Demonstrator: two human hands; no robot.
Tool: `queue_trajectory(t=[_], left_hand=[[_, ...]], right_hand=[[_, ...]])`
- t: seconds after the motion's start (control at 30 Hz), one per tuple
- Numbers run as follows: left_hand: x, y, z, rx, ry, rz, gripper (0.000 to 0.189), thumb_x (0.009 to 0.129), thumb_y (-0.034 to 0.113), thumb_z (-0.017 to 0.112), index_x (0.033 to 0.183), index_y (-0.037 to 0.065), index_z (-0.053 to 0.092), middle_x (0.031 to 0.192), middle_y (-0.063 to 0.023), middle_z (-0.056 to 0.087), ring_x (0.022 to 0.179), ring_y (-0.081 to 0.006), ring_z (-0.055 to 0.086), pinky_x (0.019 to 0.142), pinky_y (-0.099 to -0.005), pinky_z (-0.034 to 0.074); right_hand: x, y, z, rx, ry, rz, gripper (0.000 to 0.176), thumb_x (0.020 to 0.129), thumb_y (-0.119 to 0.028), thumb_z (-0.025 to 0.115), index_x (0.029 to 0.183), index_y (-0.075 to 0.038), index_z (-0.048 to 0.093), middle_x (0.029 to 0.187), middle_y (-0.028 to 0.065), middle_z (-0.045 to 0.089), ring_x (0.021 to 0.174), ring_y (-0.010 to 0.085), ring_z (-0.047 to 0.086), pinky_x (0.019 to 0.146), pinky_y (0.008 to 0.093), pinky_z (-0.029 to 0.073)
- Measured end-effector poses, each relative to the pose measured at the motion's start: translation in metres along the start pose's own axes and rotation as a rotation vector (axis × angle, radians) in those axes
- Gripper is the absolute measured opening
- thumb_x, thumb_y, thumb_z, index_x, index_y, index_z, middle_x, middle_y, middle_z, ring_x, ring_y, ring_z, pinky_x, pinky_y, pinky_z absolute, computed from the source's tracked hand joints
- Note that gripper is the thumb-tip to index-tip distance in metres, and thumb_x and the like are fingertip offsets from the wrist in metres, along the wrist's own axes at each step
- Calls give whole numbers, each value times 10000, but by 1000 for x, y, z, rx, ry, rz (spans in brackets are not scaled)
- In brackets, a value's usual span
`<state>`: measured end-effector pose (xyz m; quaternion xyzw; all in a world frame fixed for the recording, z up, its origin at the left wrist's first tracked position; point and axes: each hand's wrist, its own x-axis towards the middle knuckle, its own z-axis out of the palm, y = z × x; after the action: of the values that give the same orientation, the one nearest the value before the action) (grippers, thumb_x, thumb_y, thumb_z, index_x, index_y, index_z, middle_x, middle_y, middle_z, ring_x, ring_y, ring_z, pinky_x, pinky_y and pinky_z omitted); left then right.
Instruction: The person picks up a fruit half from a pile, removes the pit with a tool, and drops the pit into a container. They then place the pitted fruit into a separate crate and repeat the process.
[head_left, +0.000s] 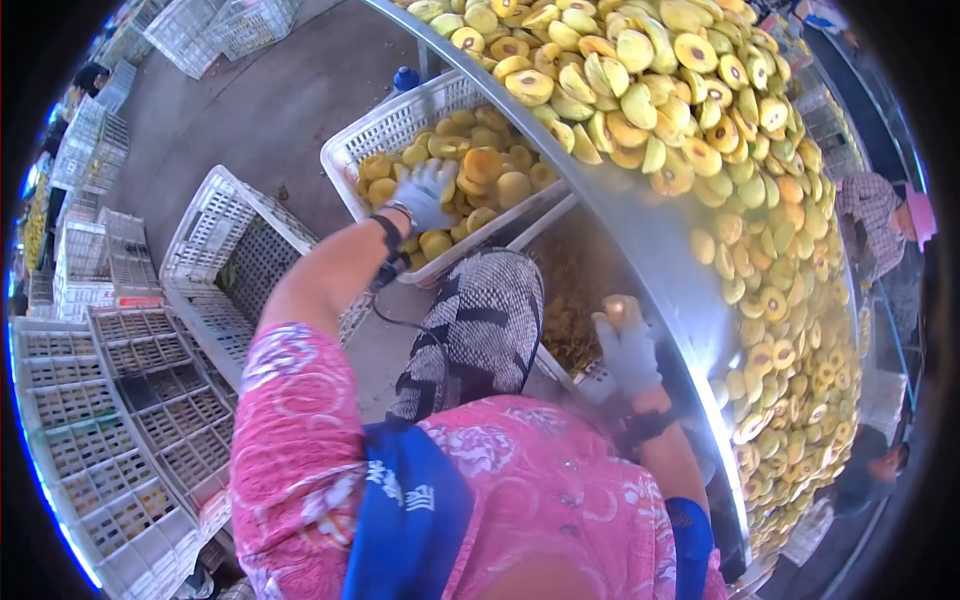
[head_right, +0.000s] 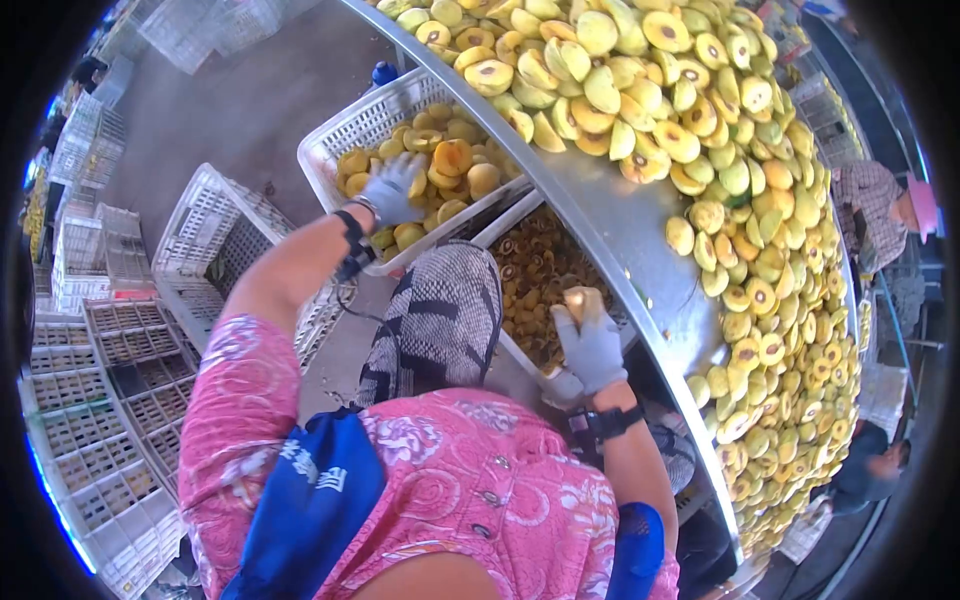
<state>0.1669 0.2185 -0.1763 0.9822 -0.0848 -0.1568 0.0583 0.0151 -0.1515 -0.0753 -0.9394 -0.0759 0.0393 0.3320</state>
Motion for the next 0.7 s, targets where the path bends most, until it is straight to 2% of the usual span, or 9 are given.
queue_trajectory(t=[0.07,0.1,0.17,0.33,0.37,0.43,0.47,0.53,0.7], left_hand=[[25,13,52,-146,89,-21,1099,722,433,749,1539,125,81,1561,-228,163,1432,-421,200,1157,-569,162],[34,18,60,-182,131,-65,1122,726,374,767,1543,146,32,1566,-230,137,1437,-436,175,1154,-569,173],[58,22,61,-211,130,-62,1126,723,389,768,1544,160,34,1566,-234,133,1445,-434,151,1147,-589,168],[112,42,36,-61,-7,-28,1066,741,416,723,1544,213,52,1566,-233,151,1443,-456,139,1124,-634,176],[128,45,42,-73,70,-53,971,756,424,710,1533,187,177,1556,-227,199,1432,-448,183,1118,-624,200],[180,38,38,-301,-294,29,863,781,470,672,1497,175,292,1548,-209,236,1423,-437,213,1125,-605,194],[203,36,43,-344,-307,48,841,787,473,662,1488,174,307,1545,-201,246,1420,-436,219,1122,-606,200],[237,28,52,-329,-228,70,798,799,478,642,1470,172,337,1539,-185,265,1413,-432,232,1115,-607,212],[272,7,56,-218,-125,69,701,830,492,591,1425,167,412,1523,-144,314,1396,-425,263,1097,-610,241]], right_hand=[[11,-13,-23,-34,141,-97,325,897,-154,639,1154,-4,507,933,194,655,829,355,663,728,400,523],[14,-13,-32,-22,174,-58,319,898,-124,628,1159,11,503,934,178,647,805,307,653,717,375,519],[15,-16,-43,34,206,38,273,895,-56,576,1133,46,491,915,154,614,770,212,608,709,327,502],[18,-5,-41,126,222,38,251,886,-30,519,1112,66,468,912,146,589,782,204,581,736,326,489],[14,3,-41,157,197,80,253,887,-32,511,1115,67,465,915,148,591,776,207,582,730,330,491],[13,8,-41,170,179,107,265,888,-57,511,1116,68,463,918,150,597,745,222,592,701,339,495],[14,7,-40,157,184,88,275,887,-79,518,1114,66,463,917,150,601,720,234,600,678,345,498],[9,11,-42,200,161,192,285,892,-130,532,1098,58,471,914,147,604,714,243,606,673,345,495],[13,11,-48,77,91,174,323,905,-216,537,1090,42,475,910,148,606,700,249,601,673,360,491]])
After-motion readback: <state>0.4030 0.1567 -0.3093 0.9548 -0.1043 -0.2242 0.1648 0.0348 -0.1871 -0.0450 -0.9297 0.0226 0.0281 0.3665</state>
